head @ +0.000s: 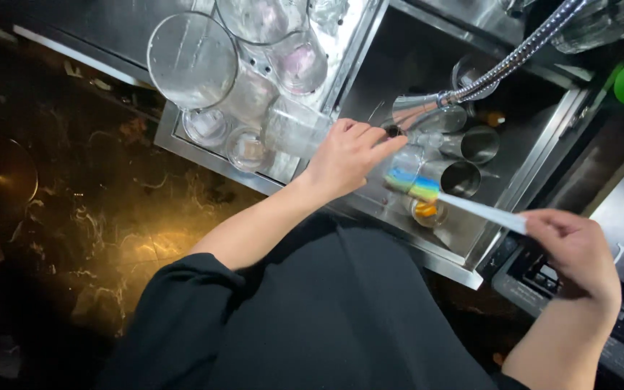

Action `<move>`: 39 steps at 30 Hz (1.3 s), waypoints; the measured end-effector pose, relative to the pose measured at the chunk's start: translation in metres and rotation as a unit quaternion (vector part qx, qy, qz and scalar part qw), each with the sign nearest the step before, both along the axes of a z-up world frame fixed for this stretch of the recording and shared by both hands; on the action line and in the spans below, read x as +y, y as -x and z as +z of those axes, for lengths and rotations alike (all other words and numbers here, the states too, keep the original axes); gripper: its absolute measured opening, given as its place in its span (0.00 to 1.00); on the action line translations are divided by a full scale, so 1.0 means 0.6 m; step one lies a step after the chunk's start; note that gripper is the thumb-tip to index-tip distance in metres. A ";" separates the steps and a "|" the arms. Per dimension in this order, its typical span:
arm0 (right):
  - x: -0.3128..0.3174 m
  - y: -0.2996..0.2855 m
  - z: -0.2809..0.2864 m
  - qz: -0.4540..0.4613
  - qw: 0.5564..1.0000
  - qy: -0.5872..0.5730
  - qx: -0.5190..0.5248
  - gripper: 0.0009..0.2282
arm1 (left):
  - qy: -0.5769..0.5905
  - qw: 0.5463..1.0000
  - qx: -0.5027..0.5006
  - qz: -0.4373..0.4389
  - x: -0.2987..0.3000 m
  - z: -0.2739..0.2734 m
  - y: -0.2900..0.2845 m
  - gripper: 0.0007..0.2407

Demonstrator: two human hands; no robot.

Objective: Washing and rinsing glassware in a bar sink using a dish brush and a pressure rinser.

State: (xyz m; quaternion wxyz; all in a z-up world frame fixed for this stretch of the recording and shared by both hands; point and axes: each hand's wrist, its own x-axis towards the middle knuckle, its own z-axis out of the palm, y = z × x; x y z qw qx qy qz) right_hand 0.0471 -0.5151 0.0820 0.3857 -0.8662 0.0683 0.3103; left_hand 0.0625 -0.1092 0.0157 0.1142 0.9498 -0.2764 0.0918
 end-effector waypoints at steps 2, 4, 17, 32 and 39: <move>0.008 -0.015 -0.023 -0.024 0.997 0.060 -0.030 0.11 | 0.014 1.000 -0.016 0.007 0.001 0.005 -0.006 0.35; 0.010 -0.019 -0.028 -0.048 0.990 0.118 -0.064 0.11 | 0.028 0.999 -0.036 0.013 0.001 0.008 -0.007 0.33; -0.005 0.015 -0.013 -0.020 0.998 0.052 -0.009 0.10 | 0.016 0.999 0.017 0.022 -0.003 0.020 -0.004 0.39; 0.025 0.018 -0.069 -0.105 0.989 -0.097 -0.027 0.08 | 0.047 0.998 -0.007 0.039 -0.008 0.033 0.019 0.37; 0.007 0.017 -0.046 -0.193 0.964 -0.166 -0.074 0.08 | 0.062 0.996 -0.035 0.053 -0.006 0.031 0.015 0.34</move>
